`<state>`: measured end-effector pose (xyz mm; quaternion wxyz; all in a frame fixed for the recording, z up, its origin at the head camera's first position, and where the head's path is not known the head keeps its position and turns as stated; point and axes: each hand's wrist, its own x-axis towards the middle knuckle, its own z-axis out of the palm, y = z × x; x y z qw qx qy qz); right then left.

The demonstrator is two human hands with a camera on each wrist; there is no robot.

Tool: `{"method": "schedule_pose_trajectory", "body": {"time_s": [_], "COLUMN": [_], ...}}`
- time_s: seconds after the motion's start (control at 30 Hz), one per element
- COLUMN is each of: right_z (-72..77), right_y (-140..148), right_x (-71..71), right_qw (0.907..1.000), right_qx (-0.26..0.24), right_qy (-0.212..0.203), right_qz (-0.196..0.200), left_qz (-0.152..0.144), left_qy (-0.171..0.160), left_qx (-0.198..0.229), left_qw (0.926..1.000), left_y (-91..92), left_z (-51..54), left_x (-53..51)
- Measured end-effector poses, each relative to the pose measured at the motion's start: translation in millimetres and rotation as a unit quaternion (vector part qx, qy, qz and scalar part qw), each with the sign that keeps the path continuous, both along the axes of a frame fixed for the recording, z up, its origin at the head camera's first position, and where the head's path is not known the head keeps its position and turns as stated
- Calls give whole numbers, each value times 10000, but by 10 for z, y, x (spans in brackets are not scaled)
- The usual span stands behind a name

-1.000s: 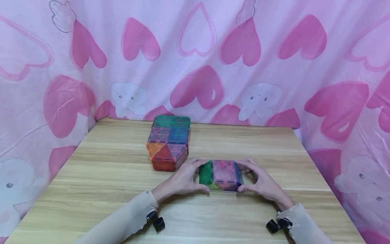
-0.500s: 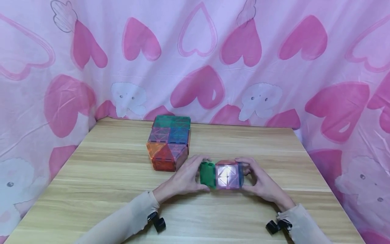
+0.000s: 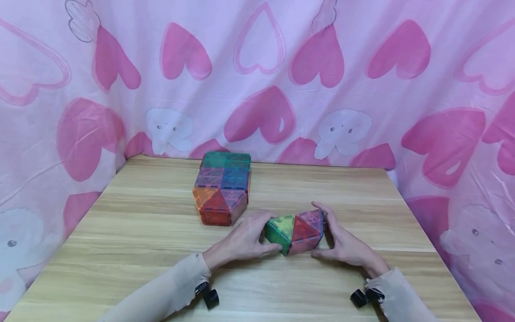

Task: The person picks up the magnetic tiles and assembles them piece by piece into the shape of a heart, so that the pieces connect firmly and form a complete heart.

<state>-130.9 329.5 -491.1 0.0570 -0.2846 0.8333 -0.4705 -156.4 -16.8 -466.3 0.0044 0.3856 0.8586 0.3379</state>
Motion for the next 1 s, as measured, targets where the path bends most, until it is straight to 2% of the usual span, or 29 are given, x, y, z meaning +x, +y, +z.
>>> {"method": "schedule_pose_trajectory", "body": {"time_s": [0.1, 0.23, 0.33, 0.4, 0.47, 0.53, 0.63, 0.7, 0.77, 0.87, 1.0], "right_z": [7, 7, 4, 1, -5, -14, -23, -21, -15, -11, -12], "right_y": [-9, -11, -2, 3, 5, 6, 8, 7, 6, 5, 8], "right_x": [-3, -9, -11, -10, -10, -10, -9, -9, -10, -15, -22], "right_qw": [9996, 9985, 9980, 9978, 9978, 9978, 9974, 9971, 9966, 9962, 9960], "right_qx": [-9, -123, -240, -325, -397, -449, -439, -427, -399, -400, -347], "right_qy": [-189, -345, -388, -387, -354, -332, -380, -437, -486, -523, -524], "right_qz": [-221, -411, -442, -437, -405, -370, -420, -463, -525, -569, -629], "left_qz": [-134, -197, 35, 261, 521, 853, 1436, 1838, 2082, 2186, 1940], "left_qy": [49, 428, 903, 1216, 1400, 1451, 1226, 899, 454, -324, -1174], "left_qx": [73, 545, 868, 1086, 1278, 1470, 1642, 1639, 1644, 1618, 1740], "left_qw": [9999, 9974, 9921, 9863, 9805, 9747, 9682, 9650, 9631, 9618, 9583], "left_y": [-37, -159, -319, -457, -622, -807, -1102, -1290, -1456, -1647, -1766], "left_z": [101, 385, 618, 732, 810, 846, 817, 734, 616, 412, 177], "left_x": [-20, -93, -191, -291, -411, -551, -766, -895, -1006, -1116, -1203]}}
